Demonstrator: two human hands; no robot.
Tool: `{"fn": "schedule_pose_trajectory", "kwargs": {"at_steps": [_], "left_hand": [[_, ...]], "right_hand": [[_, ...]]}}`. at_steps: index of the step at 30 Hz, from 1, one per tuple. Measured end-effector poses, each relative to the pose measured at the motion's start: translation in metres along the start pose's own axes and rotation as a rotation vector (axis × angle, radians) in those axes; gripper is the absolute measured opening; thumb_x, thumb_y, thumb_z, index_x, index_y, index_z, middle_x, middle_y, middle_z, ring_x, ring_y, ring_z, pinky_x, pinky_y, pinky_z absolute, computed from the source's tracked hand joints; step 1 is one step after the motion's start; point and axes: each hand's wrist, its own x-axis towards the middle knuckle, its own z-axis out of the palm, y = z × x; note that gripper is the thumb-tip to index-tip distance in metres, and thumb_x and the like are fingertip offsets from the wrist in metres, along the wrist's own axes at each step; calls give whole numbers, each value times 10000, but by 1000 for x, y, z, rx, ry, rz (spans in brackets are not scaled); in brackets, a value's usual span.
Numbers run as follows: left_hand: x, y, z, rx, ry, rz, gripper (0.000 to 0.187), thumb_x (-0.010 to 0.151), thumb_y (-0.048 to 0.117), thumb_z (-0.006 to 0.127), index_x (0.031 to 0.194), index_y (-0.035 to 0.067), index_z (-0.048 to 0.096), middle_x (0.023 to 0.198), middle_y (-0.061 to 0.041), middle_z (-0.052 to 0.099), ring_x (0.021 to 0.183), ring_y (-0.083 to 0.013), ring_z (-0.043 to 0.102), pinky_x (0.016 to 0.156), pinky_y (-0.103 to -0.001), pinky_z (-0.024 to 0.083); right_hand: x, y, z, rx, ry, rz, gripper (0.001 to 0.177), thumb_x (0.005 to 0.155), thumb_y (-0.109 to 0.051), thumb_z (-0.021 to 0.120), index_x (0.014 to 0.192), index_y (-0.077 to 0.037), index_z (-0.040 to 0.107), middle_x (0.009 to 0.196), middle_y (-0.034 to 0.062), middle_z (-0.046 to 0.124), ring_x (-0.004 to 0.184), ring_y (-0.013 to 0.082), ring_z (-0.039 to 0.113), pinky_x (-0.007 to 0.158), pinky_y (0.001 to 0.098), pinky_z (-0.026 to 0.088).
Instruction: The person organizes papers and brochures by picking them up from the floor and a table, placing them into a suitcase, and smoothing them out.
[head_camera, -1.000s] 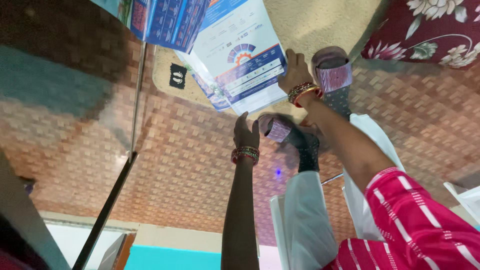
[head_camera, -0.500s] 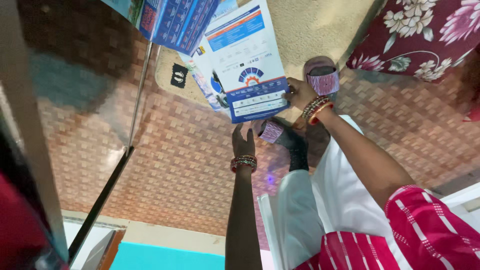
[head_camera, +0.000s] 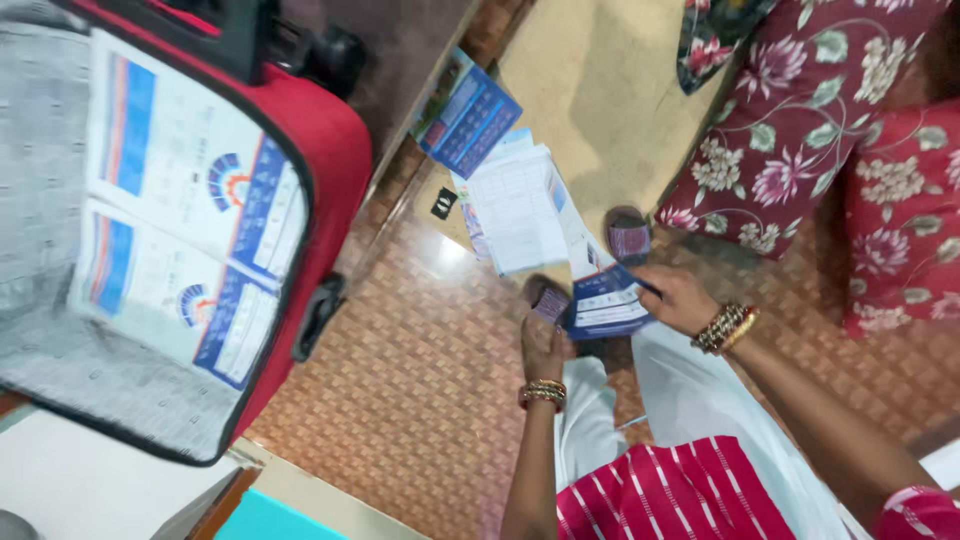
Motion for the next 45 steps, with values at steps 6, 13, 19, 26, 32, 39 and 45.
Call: {"fn": "schedule_pose_trajectory", "kwargs": {"at_steps": [6, 13, 19, 26, 32, 39, 45], "left_hand": [[-159, 209, -93, 359, 374, 795, 909, 811, 238, 804, 1566, 95, 319, 1637, -259, 291, 1513, -476, 244, 1200, -625, 186], [-318, 295, -150, 599, 638, 1025, 766, 796, 312, 796, 1472, 226, 447, 1583, -220, 363, 1456, -477, 260, 1093, -717, 96], [-352, 284, -137, 189, 137, 798, 412, 947, 203, 669, 1357, 178, 646, 931, -226, 712, 886, -403, 695, 792, -528, 562], [-355, 311, -157, -451, 290, 941, 343, 1007, 276, 668, 1251, 36, 687, 1024, -161, 786, 919, -210, 760, 803, -340, 562], [-363, 335, -210, -842, 105, 1006, 280, 1003, 201, 698, 1194, -3, 704, 1099, -46, 749, 976, -89, 645, 870, -262, 520], [-390, 334, -266, -755, -19, 982, 241, 980, 178, 722, 1160, 17, 727, 1086, -54, 765, 963, -108, 686, 836, -289, 551], [-414, 319, -280, -784, -105, 1002, 247, 1010, 175, 730, 1188, 4, 715, 1130, -52, 749, 1014, -104, 655, 886, -287, 537]], "right_hand": [[-33, -206, -122, -858, -96, -353, 368, 767, -170, 653, 1133, -192, 688, 934, 34, 687, 936, 235, 667, 988, 444, 470], [-124, -383, -157, -1125, 50, -637, 200, 801, -171, 626, 966, -234, 720, 899, -33, 638, 975, 177, 628, 1124, 544, 344], [-180, -460, -179, -1109, 56, -852, 208, 803, -171, 646, 985, -231, 725, 960, -32, 630, 979, 182, 620, 1150, 542, 313], [-212, -495, -249, -605, 401, -1057, 477, 846, -67, 710, 1303, -52, 574, 1318, 153, 587, 1210, 336, 597, 1052, 422, 481], [-168, -435, -286, -195, 381, -706, 782, 846, 32, 686, 1548, -19, 345, 1537, 225, 402, 1311, 323, 561, 1027, 377, 524], [-84, -343, -285, 299, -2, -530, 904, 854, 46, 661, 1610, -91, 185, 1611, 171, 345, 1388, 252, 468, 1046, 368, 473], [-49, -304, -248, 589, -397, -391, 455, 897, -38, 728, 1324, 34, 591, 1293, 150, 655, 1154, 210, 649, 966, 376, 543]]}}
